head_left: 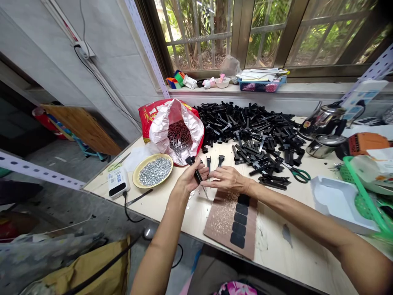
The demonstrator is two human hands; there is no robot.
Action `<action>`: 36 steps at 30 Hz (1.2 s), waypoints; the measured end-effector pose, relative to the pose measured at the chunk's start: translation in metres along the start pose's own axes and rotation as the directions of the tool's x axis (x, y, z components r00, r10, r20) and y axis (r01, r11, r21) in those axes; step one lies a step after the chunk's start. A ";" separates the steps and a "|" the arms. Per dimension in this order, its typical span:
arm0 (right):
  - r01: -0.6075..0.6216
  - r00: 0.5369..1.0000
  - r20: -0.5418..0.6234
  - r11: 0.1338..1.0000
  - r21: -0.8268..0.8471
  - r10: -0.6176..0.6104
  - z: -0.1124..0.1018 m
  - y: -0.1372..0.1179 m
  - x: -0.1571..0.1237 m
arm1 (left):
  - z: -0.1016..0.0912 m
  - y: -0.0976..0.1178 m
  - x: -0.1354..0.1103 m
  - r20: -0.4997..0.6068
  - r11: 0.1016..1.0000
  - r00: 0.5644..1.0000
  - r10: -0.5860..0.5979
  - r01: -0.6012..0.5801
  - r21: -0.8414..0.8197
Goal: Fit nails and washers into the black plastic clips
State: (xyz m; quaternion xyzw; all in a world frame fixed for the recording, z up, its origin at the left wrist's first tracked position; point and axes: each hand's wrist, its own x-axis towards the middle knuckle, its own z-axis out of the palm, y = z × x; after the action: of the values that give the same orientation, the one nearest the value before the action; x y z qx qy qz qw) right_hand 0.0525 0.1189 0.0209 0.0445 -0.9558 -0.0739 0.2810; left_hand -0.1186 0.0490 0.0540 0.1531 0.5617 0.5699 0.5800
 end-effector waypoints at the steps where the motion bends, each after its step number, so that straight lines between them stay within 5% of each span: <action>1: 0.037 0.999 -0.014 0.999 0.011 -0.037 -0.003 -0.001 0.003 | -0.001 0.004 -0.005 0.079 0.990 0.988 -0.132 0.136 -0.044; 3: 0.101 0.994 -0.054 0.993 0.069 -0.097 -0.010 -0.003 0.010 | 0.000 0.009 -0.015 0.237 0.947 0.928 -0.288 0.313 -0.074; 7: 0.180 0.978 -0.142 0.961 0.210 -0.152 -0.025 -0.013 0.024 | 0.014 0.010 -0.032 0.315 0.939 0.894 -0.319 0.343 -0.024; 10: 0.184 0.976 -0.161 0.951 0.248 -0.147 -0.044 -0.019 0.034 | 0.013 0.007 -0.045 0.230 0.984 0.957 -0.176 0.167 0.055; 12: 0.080 0.986 -0.166 0.952 0.295 -0.032 -0.059 -0.022 0.037 | -0.003 -0.001 -0.055 0.139 0.974 0.987 0.076 -0.104 0.201; 14: -0.101 0.971 -0.169 0.932 0.349 0.168 -0.070 -0.027 0.035 | -0.028 -0.016 -0.065 0.063 0.777 0.907 0.416 -0.390 0.494; 16: -0.280 0.917 -0.167 0.882 0.380 0.363 -0.075 -0.035 0.029 | -0.058 -0.036 -0.073 0.120 0.416 0.766 0.631 -0.465 0.781; 19: -0.454 0.826 -0.120 0.777 0.436 0.551 -0.071 -0.053 0.016 | -0.091 -0.066 -0.080 0.300 0.069 0.731 0.613 -0.428 0.901; 23: -0.585 0.724 0.013 0.604 0.542 0.690 -0.055 -0.076 0.002 | -0.105 -0.090 -0.083 0.375 -0.073 0.747 0.549 -0.405 0.912; 25: -0.619 0.698 0.068 0.553 0.557 0.713 -0.047 -0.084 -0.001 | -0.106 -0.093 -0.084 0.353 -0.038 0.738 0.575 -0.407 0.913; 27: -0.641 0.684 0.108 0.524 0.561 0.721 -0.041 -0.090 -0.002 | -0.104 -0.093 -0.084 0.279 0.093 0.733 0.621 -0.422 0.902; 30: -0.649 0.683 0.121 0.523 0.552 0.720 -0.037 -0.099 0.003 | -0.095 -0.089 -0.084 0.007 0.561 0.823 0.569 -0.394 0.728; 32: -0.649 0.699 0.127 0.549 0.527 0.704 -0.036 -0.105 0.008 | -0.083 -0.086 -0.083 -0.129 0.894 0.935 0.330 -0.266 0.360; 33: -0.650 0.707 0.135 0.562 0.511 0.694 -0.037 -0.108 0.011 | -0.077 -0.084 -0.082 -0.127 0.975 0.973 0.194 -0.176 0.139; 36: -0.664 0.717 0.155 0.599 0.447 0.680 -0.040 -0.112 0.016 | -0.056 -0.082 -0.083 0.003 0.949 1.000 -0.023 0.023 -0.314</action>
State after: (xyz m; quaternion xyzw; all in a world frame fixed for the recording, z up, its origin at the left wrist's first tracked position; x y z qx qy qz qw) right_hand 0.0656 0.0015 0.0436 -0.2498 -0.8847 0.2731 0.2833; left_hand -0.1021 -0.0708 0.0087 0.0521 0.4657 0.6453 0.6033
